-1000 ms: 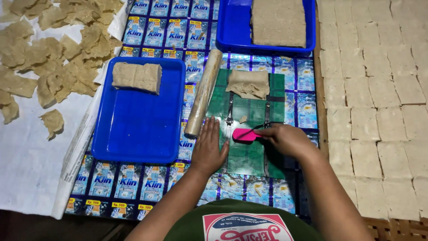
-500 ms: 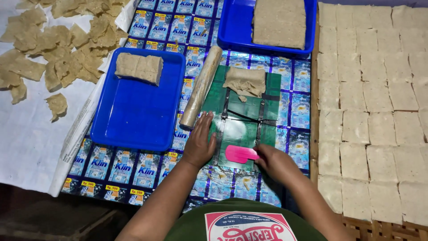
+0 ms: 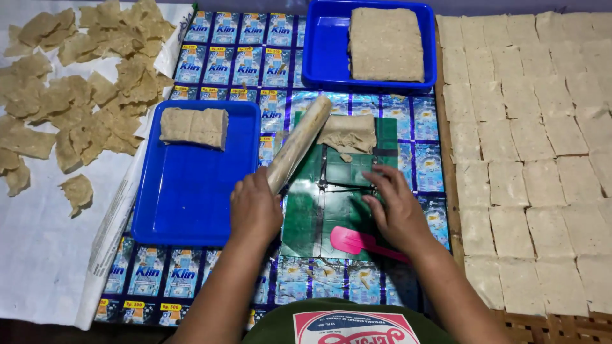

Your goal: Rolling out blocks of food dough and cutting them into squares to place on a tray.

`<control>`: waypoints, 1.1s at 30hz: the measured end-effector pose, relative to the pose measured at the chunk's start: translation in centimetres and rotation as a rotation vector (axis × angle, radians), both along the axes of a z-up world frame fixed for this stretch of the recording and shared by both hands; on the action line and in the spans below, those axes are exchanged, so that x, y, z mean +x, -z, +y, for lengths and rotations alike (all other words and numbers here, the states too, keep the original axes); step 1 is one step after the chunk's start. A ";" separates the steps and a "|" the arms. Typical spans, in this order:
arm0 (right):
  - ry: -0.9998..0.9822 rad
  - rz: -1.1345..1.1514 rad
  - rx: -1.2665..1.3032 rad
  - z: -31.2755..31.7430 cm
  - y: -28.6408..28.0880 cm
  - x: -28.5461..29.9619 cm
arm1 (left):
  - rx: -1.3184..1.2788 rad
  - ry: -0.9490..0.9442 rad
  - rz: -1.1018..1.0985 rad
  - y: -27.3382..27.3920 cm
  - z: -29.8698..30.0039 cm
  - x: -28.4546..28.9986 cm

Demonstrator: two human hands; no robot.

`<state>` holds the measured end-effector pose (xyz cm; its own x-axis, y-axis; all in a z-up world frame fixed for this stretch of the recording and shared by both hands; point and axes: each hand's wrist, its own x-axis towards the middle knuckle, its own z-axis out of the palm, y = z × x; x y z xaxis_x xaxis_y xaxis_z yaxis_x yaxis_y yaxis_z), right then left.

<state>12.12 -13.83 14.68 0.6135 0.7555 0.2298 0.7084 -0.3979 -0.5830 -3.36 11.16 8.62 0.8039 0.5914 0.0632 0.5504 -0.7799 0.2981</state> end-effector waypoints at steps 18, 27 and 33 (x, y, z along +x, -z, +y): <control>-0.069 -0.475 -0.200 3.7 5.5 18.8 | 0.026 0.498 -0.015 -1.4 4.6 15.5; 0.183 -0.452 -0.249 5.7 14.4 25.1 | 0.082 0.366 -0.156 5.8 6.7 21.6; 0.171 -0.273 -0.359 6.0 14.2 25.0 | 0.036 0.334 -0.074 5.6 7.4 21.8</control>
<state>37.11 -7.84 0.49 0.6897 0.7098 0.1433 0.7231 -0.6643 -0.1893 18.49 18.54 2.98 0.9452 0.2927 0.1446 0.2407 -0.9240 0.2971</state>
